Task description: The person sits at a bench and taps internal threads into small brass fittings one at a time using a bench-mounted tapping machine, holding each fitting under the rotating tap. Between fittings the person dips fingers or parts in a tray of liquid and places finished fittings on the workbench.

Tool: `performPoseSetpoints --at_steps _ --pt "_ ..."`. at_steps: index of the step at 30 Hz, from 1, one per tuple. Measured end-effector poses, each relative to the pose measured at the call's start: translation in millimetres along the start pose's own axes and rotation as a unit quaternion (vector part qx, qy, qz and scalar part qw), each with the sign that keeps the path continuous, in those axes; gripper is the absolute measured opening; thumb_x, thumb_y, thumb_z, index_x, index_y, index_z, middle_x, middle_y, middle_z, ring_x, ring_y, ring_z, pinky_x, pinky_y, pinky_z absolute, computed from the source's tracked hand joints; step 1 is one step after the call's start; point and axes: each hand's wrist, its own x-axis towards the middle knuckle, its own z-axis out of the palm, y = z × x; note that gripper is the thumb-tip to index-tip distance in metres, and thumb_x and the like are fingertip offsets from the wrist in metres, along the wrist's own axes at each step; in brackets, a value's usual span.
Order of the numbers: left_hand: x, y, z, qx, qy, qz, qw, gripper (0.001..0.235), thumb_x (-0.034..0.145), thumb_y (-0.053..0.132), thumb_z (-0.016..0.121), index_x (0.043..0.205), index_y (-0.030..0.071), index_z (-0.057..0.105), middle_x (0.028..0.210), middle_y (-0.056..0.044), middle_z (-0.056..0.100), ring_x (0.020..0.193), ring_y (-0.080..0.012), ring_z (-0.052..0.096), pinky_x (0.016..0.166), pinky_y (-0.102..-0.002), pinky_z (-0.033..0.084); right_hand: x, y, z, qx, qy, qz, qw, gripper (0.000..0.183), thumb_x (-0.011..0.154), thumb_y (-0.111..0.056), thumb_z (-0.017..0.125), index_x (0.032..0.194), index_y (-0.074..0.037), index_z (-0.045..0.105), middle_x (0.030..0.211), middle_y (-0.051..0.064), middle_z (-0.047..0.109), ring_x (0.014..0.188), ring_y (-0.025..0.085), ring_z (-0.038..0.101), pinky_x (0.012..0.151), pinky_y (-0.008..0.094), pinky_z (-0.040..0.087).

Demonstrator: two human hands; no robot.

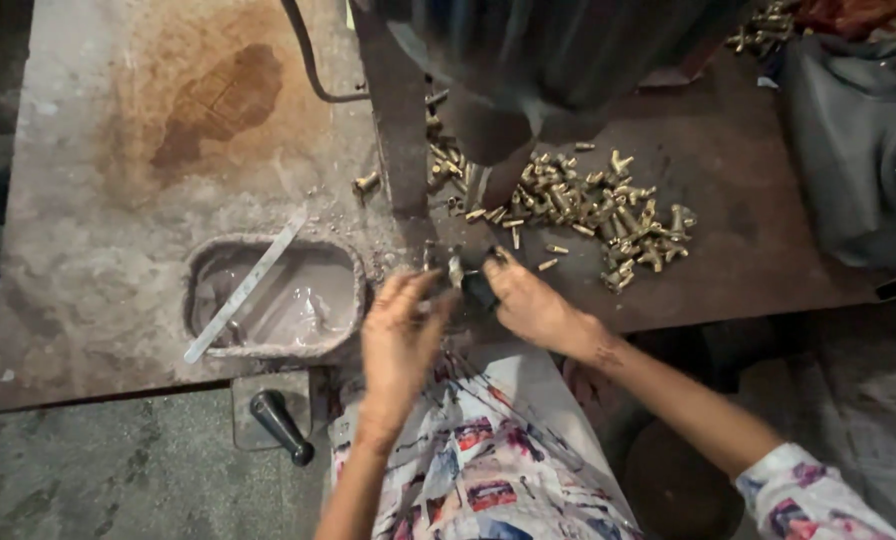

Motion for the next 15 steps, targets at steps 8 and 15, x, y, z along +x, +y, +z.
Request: performPoseSetpoints --at_steps 8,15 --pt "28.6 25.8 22.2 -0.101 0.081 0.087 0.988 0.029 0.092 0.005 0.079 0.120 0.004 0.072 0.115 -0.008 0.072 0.089 -0.0112 0.074 0.077 -0.026 0.062 -7.2 36.1 73.6 0.388 0.279 0.223 0.850 0.054 0.087 -0.002 0.060 0.139 0.003 0.046 0.125 0.011 0.051 0.118 0.022 0.056 0.103 0.036 0.048" --pt "20.1 31.2 5.7 -0.109 0.023 0.119 0.987 0.038 0.094 0.000 0.072 0.132 0.005 0.069 0.126 -0.010 0.069 0.104 -0.0160 0.072 0.085 -0.028 0.062 -3.7 20.3 134.9 0.413 0.390 0.271 0.777 0.049 0.090 -0.001 0.057 0.138 0.005 0.047 0.129 0.013 0.056 0.119 0.021 0.055 0.104 0.033 0.046"
